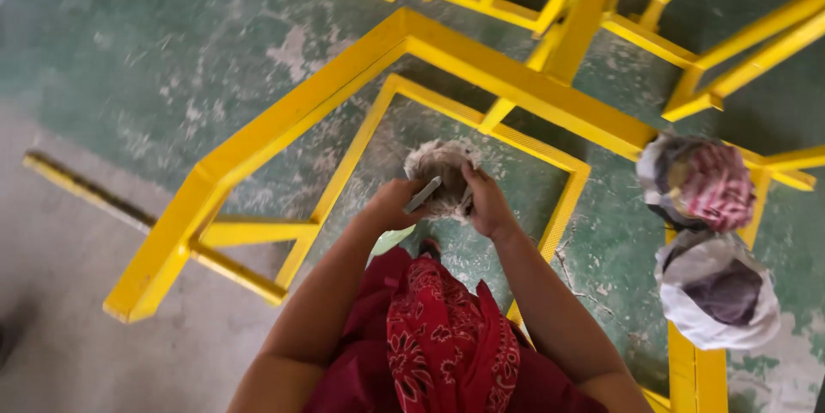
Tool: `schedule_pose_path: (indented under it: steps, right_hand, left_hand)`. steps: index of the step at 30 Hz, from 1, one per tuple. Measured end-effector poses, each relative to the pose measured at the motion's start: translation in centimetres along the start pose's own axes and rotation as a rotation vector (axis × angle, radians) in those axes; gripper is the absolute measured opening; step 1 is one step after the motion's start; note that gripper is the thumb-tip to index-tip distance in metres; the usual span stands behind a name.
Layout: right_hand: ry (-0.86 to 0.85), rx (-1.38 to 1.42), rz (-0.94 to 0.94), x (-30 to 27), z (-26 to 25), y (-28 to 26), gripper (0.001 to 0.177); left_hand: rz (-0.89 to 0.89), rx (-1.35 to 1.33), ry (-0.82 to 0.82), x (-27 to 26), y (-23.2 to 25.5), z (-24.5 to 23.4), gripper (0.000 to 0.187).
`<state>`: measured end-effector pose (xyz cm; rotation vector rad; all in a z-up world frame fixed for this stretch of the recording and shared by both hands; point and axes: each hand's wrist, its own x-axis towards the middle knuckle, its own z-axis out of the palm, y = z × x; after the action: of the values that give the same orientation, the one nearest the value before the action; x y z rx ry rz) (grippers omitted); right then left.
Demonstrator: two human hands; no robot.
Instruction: Wiping and cleaning various parts of gym exercise machines and benches using a spray bottle and a cloth.
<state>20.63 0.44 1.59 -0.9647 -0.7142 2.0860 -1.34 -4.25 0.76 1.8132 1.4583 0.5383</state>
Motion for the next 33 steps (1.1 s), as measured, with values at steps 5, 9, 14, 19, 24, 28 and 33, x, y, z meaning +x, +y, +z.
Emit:
schedule_pose_path:
  steps: [5,9,14,19,24,28,33]
  right_hand:
    - [-0.035,0.050,0.170,0.7,1.3,0.1,0.045]
    - [-0.067,-0.211,0.262,0.4,4.2,-3.1,0.050]
    - [-0.006,-0.349,-0.056,5.2,1.0,-8.2,0.059]
    - [0.391,-0.847,-1.012,10.2,-3.7,-14.9,0.044]
    - [0.639,-1.595,-0.813,16.4,-3.1,-13.6,0.039]
    - [0.651,-1.777,-0.917,22.3,-1.0,-7.7,0.044]
    - [0.337,-1.405,-0.734,24.8,13.6,1.7,0.053]
  left_hand:
    - [-0.106,0.069,-0.005,-2.9,0.6,-0.9,0.037]
    - [-0.099,0.006,0.022,-5.3,0.4,-1.6,0.034]
    - [0.067,-0.212,0.259,-8.7,0.8,-3.3,0.029]
    - [0.051,-0.259,0.373,-10.3,2.4,-6.2,0.023]
    - [0.133,-0.302,0.468,-13.2,2.7,-9.2,0.027]
    - [0.136,-0.337,0.537,-16.5,1.7,-11.1,0.029]
    - [0.096,-0.333,0.569,-20.2,0.2,-13.1,0.032]
